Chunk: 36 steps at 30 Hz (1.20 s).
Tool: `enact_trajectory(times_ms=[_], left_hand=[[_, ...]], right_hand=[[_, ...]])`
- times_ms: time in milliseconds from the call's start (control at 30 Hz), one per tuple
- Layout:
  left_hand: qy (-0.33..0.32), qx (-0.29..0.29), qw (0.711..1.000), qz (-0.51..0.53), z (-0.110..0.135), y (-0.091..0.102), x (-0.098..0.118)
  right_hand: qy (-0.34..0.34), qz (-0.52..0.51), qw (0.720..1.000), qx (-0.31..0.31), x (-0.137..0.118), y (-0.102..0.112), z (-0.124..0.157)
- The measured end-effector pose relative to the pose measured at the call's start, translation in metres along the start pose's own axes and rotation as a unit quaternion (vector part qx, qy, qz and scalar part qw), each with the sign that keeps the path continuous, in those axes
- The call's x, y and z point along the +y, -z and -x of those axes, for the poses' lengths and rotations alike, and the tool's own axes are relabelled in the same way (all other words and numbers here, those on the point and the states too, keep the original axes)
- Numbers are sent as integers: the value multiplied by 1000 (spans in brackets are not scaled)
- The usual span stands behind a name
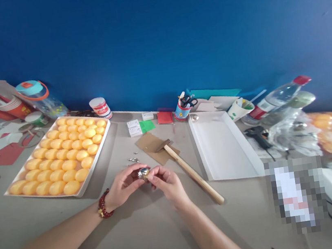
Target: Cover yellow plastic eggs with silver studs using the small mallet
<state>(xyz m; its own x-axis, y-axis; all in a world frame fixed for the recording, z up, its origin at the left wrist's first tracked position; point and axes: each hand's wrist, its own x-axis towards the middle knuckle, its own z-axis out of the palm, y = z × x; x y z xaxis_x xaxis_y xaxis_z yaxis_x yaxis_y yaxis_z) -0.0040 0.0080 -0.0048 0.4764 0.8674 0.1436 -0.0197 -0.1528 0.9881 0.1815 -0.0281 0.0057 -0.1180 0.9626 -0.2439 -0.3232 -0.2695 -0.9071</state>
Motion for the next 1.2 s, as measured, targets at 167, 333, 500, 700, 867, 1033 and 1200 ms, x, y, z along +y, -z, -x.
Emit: enact_trajectory(times_ms=[167,333,500,700,867,1033,1200], left_hand=[[3,-4,1000,15,0,-1,-2],[-3,-5,1000,24,1,-1,-2],[1,-5,1000,30,1,-2,-3],[5,-3,1000,25,1,-2,-3],[11,-5,1000,29,2,-2,-5],[0,5,1000,19,4,-3,-6],[-67,-2,997,-42,4,-2,-3]], right_hand=[[1,18,1000,3,0,0,1],[0,19,1000,0,1,1,1],[-1,20,1000,-4,1,1,1],[-1,29,1000,-6,-1,1,2],[0,29,1000,-10,-1,1,1],[0,28,1000,-10,0,1,1],[1,21,1000,-6,0,1,1]])
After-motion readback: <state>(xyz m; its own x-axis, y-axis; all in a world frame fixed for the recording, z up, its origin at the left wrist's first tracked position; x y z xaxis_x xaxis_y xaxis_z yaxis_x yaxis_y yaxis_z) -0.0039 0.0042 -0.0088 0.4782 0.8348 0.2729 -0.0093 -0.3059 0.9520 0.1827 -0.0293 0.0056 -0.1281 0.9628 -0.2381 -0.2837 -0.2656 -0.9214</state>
